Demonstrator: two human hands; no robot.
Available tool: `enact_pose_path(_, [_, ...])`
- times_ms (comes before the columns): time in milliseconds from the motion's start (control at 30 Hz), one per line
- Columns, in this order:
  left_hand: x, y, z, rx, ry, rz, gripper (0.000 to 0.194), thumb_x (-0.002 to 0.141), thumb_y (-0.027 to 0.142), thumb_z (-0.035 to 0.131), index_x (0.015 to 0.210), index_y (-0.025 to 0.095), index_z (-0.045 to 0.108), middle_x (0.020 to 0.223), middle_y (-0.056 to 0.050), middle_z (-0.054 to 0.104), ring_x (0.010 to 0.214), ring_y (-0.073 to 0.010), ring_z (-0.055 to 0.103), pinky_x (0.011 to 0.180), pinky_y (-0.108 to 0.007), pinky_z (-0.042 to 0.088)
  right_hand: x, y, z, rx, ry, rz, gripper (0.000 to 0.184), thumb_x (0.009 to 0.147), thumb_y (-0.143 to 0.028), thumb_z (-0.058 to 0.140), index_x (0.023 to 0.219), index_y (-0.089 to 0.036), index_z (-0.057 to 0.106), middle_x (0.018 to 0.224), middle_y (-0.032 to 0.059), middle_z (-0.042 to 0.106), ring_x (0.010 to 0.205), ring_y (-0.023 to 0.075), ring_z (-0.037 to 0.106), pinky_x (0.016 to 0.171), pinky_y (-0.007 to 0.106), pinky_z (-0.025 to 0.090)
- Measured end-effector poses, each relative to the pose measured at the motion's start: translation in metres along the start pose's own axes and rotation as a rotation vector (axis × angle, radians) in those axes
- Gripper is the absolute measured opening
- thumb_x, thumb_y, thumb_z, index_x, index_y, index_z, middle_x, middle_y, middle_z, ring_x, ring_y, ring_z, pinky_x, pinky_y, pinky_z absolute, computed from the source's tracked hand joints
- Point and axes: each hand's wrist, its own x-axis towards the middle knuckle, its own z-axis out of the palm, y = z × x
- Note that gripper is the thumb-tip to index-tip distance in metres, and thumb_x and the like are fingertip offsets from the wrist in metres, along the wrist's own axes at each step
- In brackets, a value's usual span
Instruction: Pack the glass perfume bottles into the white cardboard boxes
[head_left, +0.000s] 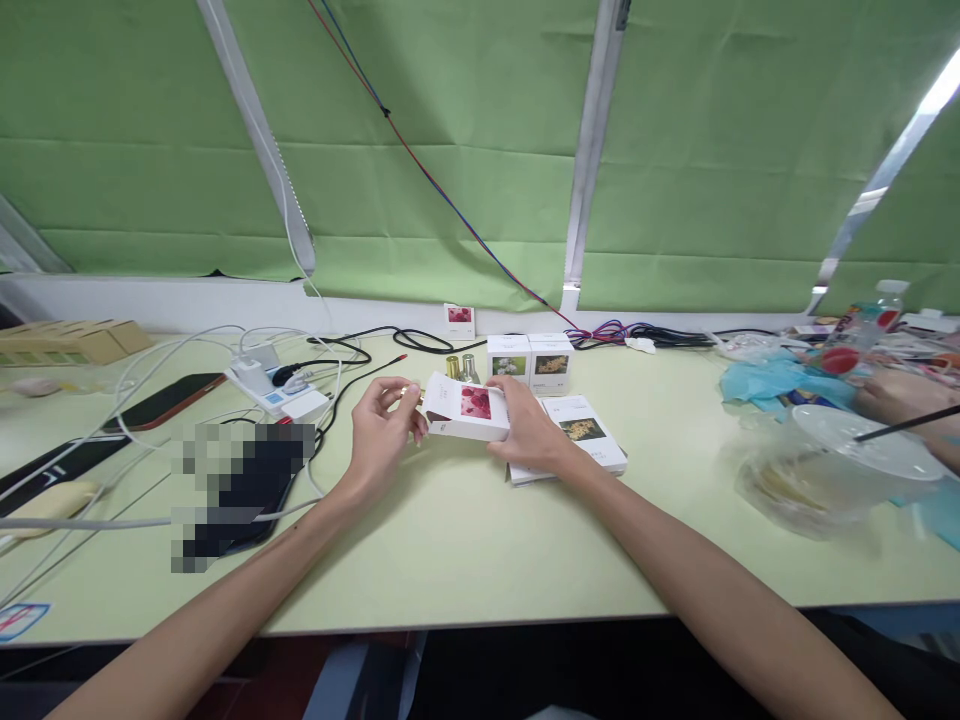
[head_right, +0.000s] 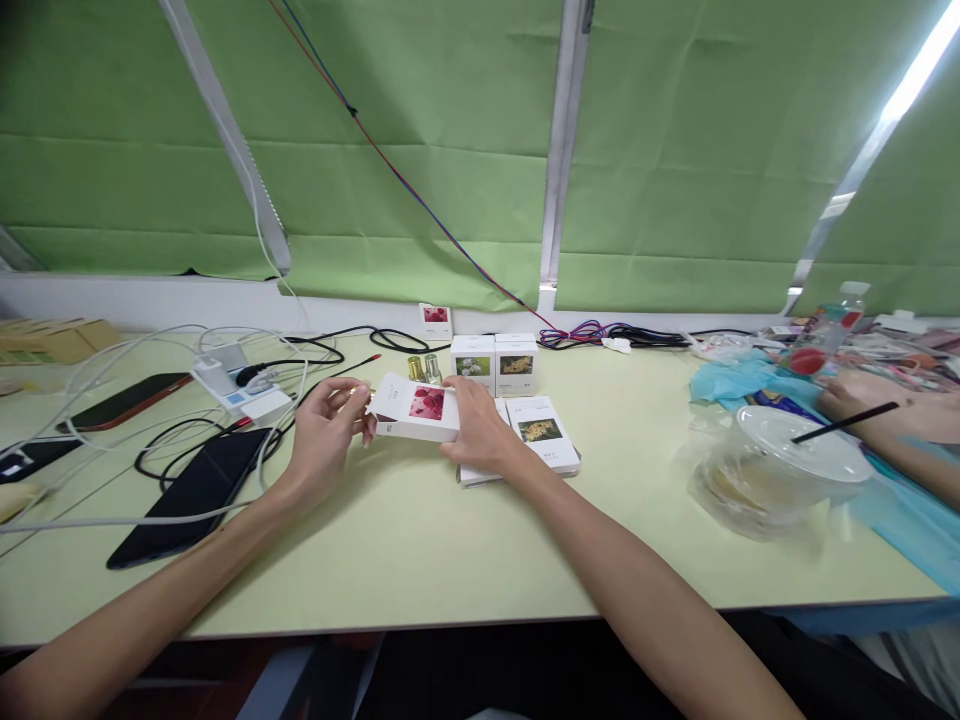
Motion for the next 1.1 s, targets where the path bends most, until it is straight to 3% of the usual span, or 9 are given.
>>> enact_pose_path(500, [-0.0015, 0.002, -0.0003, 0.021, -0.026, 0.015, 0.033, 0.079, 0.043, 0.076, 0.092, 0.02, 0.056, 0.079, 0.002, 0.063, 0.04, -0.0087, 0.054, 0.036, -0.023, 0.042, -0.0001, -0.003, -0.0006, 0.015, 0.011, 0.028, 0.074, 0.066, -0.017, 0.068, 0.135, -0.019, 0.04, 0.137, 0.015, 0.051, 0.131, 0.0322, 0.048, 0.113, 0.051, 0.042])
enact_pose_path(1100, [-0.0015, 0.0002, 0.0005, 0.076, -0.06, 0.02, 0.039, 0.074, 0.039, 0.078, 0.096, 0.021, 0.051, 0.092, 0.002, 0.062, 0.043, -0.0077, 0.056, 0.036, -0.023, 0.044, -0.0008, -0.004, 0.0, 0.011, 0.004, 0.023, 0.076, 0.066, -0.015, 0.067, 0.137, -0.018, 0.04, 0.139, 0.0154, 0.05, 0.132, 0.0322, 0.046, 0.114, 0.051, 0.041])
